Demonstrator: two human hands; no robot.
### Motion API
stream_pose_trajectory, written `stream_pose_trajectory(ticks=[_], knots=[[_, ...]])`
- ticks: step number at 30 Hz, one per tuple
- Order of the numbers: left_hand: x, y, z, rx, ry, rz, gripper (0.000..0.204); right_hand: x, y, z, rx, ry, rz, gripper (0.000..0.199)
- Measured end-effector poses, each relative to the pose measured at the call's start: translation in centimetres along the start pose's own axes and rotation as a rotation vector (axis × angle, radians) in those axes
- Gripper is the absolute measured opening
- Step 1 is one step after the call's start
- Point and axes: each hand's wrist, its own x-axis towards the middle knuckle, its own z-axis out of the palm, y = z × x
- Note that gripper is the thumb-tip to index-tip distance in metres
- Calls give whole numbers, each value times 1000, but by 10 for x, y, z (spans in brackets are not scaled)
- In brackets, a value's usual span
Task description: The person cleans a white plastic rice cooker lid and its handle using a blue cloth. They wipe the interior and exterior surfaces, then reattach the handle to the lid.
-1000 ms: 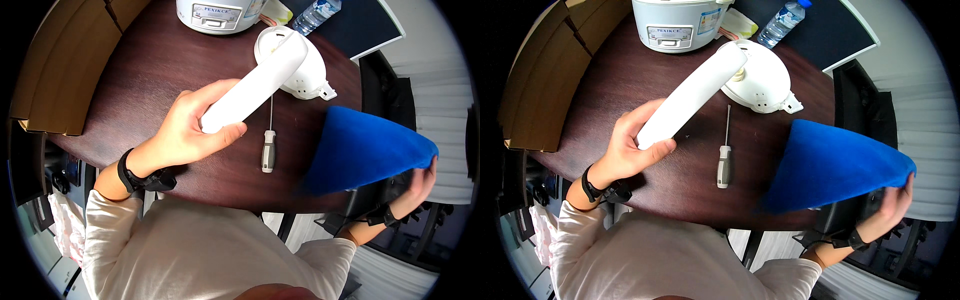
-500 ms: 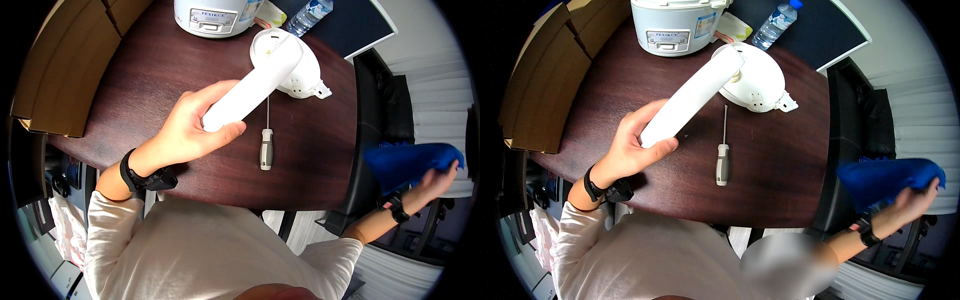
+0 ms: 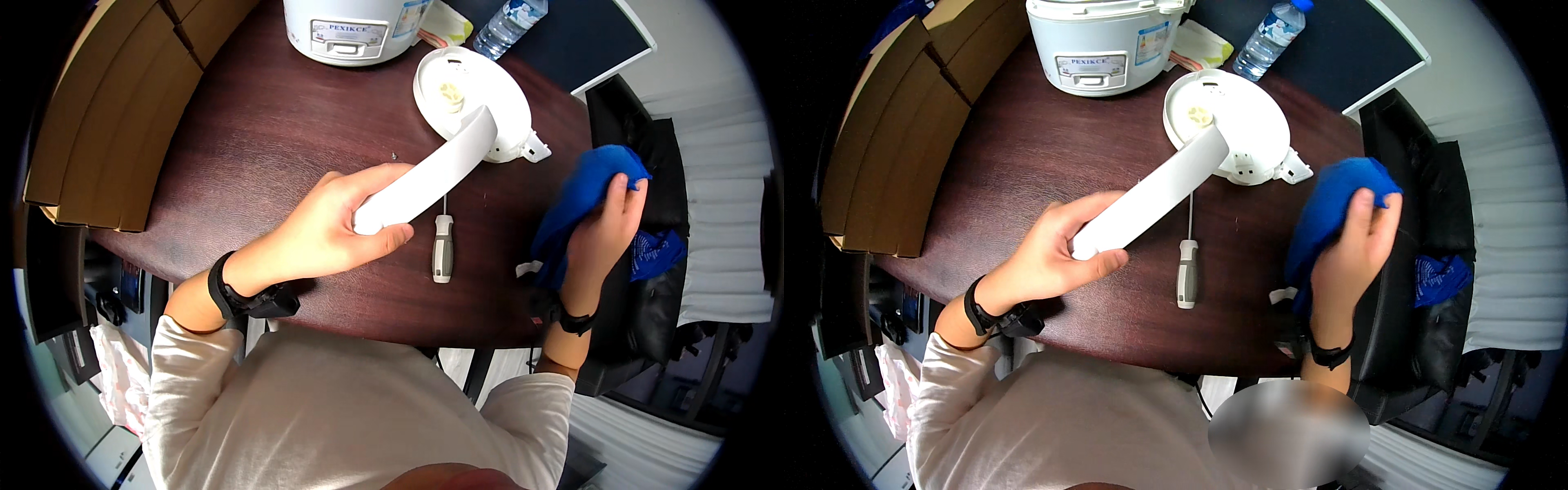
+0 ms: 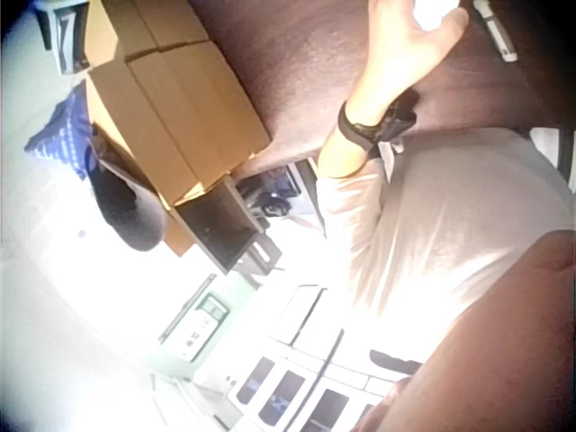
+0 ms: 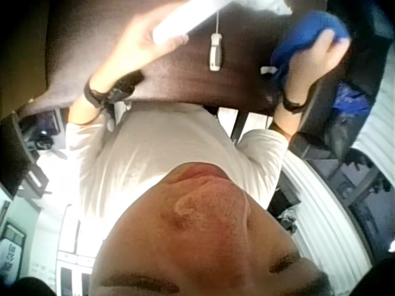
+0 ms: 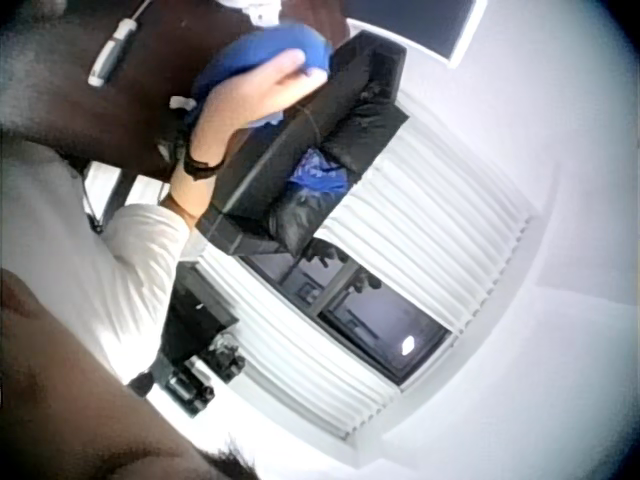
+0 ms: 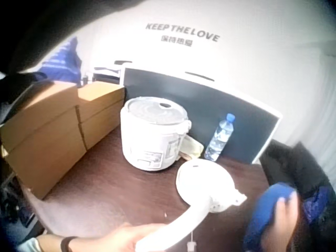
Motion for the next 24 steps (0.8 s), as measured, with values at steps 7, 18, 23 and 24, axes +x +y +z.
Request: stream_pose_trajectory(ticks=[7,18,23,24], knots=[[2,1,3,14,-43,-45,49,-39,-2,39,-236,-501,-228,20],[1,-7,7,-12,-5,-81,45,-32,34,61,-384,-591,-654,18],[4,-6,6,-11,-23,-45,45,-40,26,59,-312,-688,-639,24],[4,-10,7,5,-14,-18,46,-45,23,61,-250,-710,-638,27]])
